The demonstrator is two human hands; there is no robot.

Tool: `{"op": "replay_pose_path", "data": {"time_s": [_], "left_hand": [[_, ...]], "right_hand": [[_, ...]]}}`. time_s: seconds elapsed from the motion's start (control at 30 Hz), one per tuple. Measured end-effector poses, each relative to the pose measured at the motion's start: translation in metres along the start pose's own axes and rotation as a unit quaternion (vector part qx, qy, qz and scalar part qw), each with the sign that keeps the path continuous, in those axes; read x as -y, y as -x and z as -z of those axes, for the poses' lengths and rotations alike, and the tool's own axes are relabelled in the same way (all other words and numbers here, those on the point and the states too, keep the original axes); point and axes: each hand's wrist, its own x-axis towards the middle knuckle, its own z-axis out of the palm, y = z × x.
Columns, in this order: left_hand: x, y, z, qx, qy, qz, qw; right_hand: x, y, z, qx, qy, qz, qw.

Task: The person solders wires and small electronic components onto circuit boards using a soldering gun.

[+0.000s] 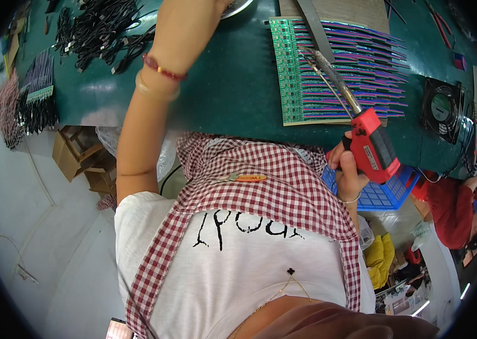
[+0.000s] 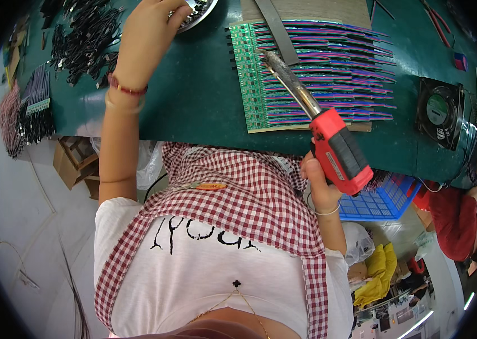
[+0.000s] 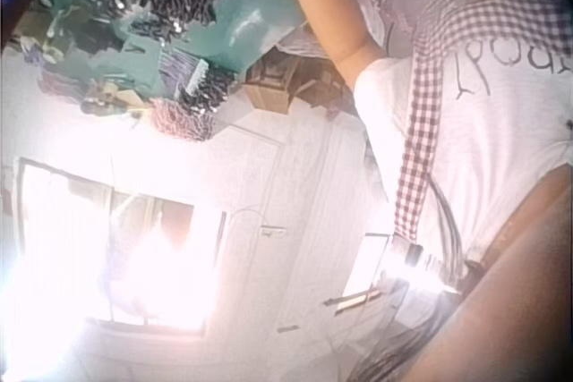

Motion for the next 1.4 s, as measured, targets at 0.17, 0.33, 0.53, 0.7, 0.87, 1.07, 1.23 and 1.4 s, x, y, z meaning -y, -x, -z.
{"op": "replay_pose_path", "data": {"time_s": [0.17, 0.33, 0.53, 0.7, 0.87, 1.07, 1.23, 1.4], "left_hand": [[-0.037, 0.043, 0.001, 0.151, 0.235, 0.123, 0.952], [-0.046, 0.055, -0.020, 0.241, 0.415, 0.256, 0.839], [-0.037, 0.048, -0.025, 0.305, 0.471, 0.275, 0.781], [-0.034, 0.044, -0.028, 0.330, 0.494, 0.296, 0.748], [-0.034, 0.045, -0.031, 0.322, 0.505, 0.286, 0.748], [-0.033, 0.044, -0.031, 0.323, 0.530, 0.296, 0.726], [-0.033, 0.045, -0.032, 0.323, 0.538, 0.299, 0.719], [-0.033, 0.045, -0.031, 0.318, 0.537, 0.300, 0.721]], "right_hand": [[-0.008, 0.005, 0.005, 0.025, 0.018, -0.011, 0.999], [-0.014, 0.008, 0.009, 0.057, 0.040, -0.033, 0.997], [-0.013, 0.008, 0.009, 0.060, 0.051, -0.028, 0.997], [-0.018, 0.009, 0.010, 0.062, 0.087, -0.016, 0.994], [-0.019, 0.011, 0.011, 0.078, 0.092, -0.005, 0.993], [-0.016, 0.014, 0.011, 0.072, 0.077, -0.026, 0.994], [-0.017, 0.015, 0.010, 0.065, 0.074, -0.022, 0.995], [-0.013, 0.015, 0.009, 0.055, 0.070, -0.014, 0.996]]}}
